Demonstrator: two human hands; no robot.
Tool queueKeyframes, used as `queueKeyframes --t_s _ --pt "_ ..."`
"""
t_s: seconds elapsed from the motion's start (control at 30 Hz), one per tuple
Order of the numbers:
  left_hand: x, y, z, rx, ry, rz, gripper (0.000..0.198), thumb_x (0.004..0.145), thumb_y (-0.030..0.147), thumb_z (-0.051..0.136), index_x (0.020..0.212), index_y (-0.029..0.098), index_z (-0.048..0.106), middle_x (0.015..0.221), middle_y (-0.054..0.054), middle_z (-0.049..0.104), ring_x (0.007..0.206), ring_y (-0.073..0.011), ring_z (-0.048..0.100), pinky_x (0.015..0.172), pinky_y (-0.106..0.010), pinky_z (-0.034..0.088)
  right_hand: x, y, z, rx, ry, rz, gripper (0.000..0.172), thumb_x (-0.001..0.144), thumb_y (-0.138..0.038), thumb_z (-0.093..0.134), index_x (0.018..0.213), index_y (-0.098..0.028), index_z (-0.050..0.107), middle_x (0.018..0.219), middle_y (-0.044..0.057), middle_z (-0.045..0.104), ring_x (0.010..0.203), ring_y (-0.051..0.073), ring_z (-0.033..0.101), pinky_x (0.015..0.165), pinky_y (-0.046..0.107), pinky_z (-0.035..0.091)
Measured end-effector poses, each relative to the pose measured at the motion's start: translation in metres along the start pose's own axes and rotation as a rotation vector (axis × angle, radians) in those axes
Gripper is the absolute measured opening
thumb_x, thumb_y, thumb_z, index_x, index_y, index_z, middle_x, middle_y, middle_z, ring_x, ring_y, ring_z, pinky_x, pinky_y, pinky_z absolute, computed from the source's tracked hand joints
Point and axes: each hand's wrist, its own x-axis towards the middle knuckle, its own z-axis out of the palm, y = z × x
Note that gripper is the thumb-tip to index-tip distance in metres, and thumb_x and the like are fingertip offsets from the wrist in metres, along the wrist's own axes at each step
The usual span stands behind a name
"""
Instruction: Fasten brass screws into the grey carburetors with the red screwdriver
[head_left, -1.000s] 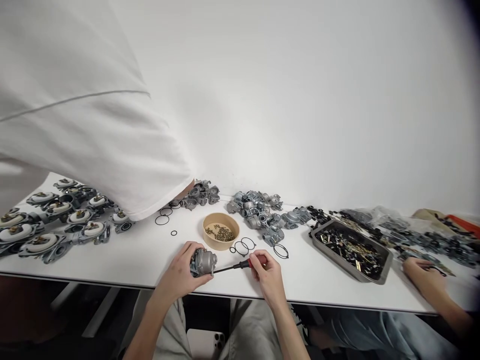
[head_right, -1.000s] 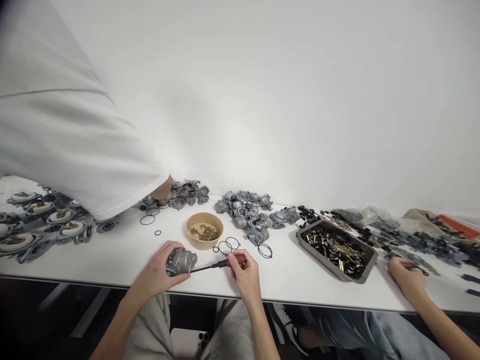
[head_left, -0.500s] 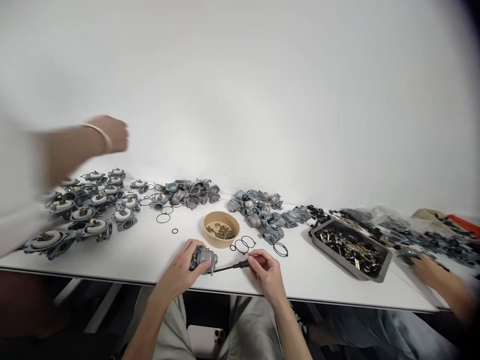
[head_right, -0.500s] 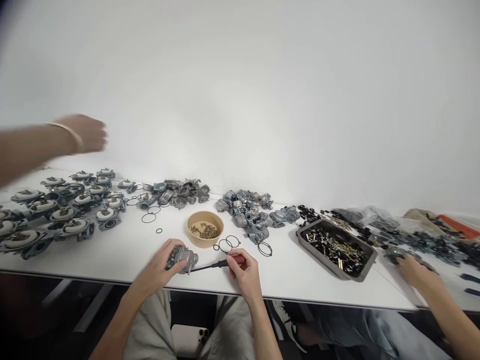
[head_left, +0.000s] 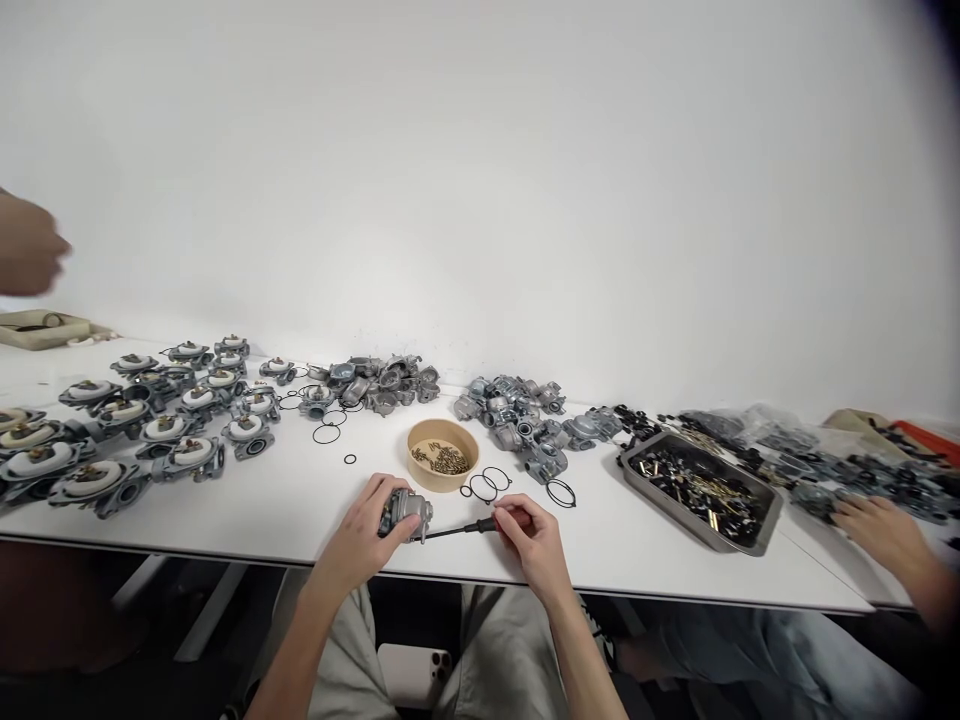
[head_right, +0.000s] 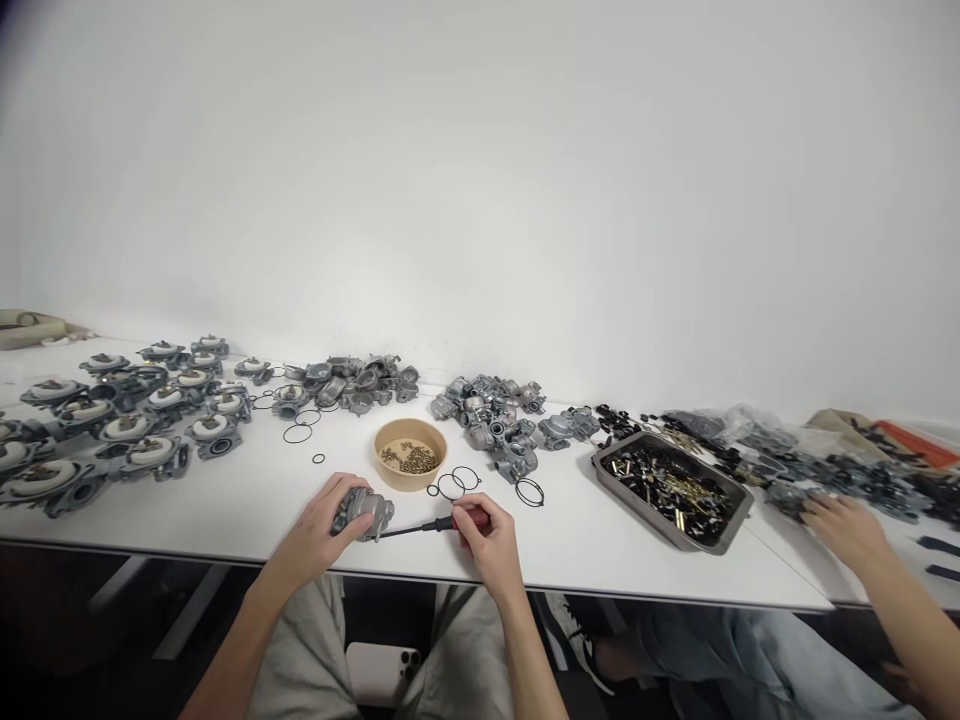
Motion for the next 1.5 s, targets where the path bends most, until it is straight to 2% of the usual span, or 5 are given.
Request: queueKeyframes --t_s 0.67,0.9,1.13,1.3,1.5 --pt "0.002 -0.003 0.001 0.060 0.074 -0.006 0.018 0.096 0.036 0.060 0.112 0.026 0.058 0.113 -0.005 0.063 0.101 -0.0256 0.064 0.090 -0.037 0.051 0.000 -0.006 -0.002 0.007 -0.073 -0.017 0.048 0.082 -0.064 0.075 0.095 -0.018 0.073 0.084 0.006 0.067 0.058 0.015 0.052 0.049 0.025 0.037" --pt "0.002 -0.004 0.002 0.077 0.093 -0.003 0.019 0.093 0.032 0.061 0.111 0.027 0.057 0.111 -0.004 0.063 0.099 -0.0248 0.064 0.089 -0.037 0.051 0.000 -0.007 0.004 -0.041 -0.047 0.028 0.042 0.095 -0.058 0.064 0.084 -0.018 0.067 0.058 -0.002 0.052 0.047 0.011 0.037 0.044 0.024 0.027" --pt "0.002 -0.006 0.003 0.078 0.107 0.017 0.018 0.093 0.030 0.059 0.111 0.027 0.056 0.111 -0.005 0.062 0.102 -0.0252 0.063 0.093 -0.038 0.050 -0.003 -0.016 -0.001 -0.048 -0.118 -0.016 0.041 0.082 -0.058 0.079 0.099 -0.020 0.073 0.084 0.005 0.068 0.064 0.017 0.055 0.059 0.028 0.044" --pt "0.001 -0.007 0.003 0.082 0.116 0.015 0.020 0.092 0.029 0.061 0.111 0.027 0.057 0.110 -0.004 0.063 0.100 -0.0246 0.064 0.090 -0.037 0.051 -0.002 -0.011 0.004 -0.073 -0.059 0.007 0.042 0.094 -0.059 0.066 0.081 -0.019 0.068 0.062 0.001 0.058 0.051 0.014 0.042 0.049 0.026 0.034" --pt "0.001 -0.006 0.002 0.082 0.121 0.023 0.020 0.092 0.030 0.060 0.111 0.027 0.057 0.111 -0.005 0.064 0.102 -0.0254 0.064 0.091 -0.037 0.051 -0.004 -0.011 0.001 -0.030 -0.084 -0.048 0.047 0.092 -0.064 0.064 0.106 -0.021 0.073 0.111 0.012 0.071 0.064 0.017 0.056 0.053 0.029 0.042"
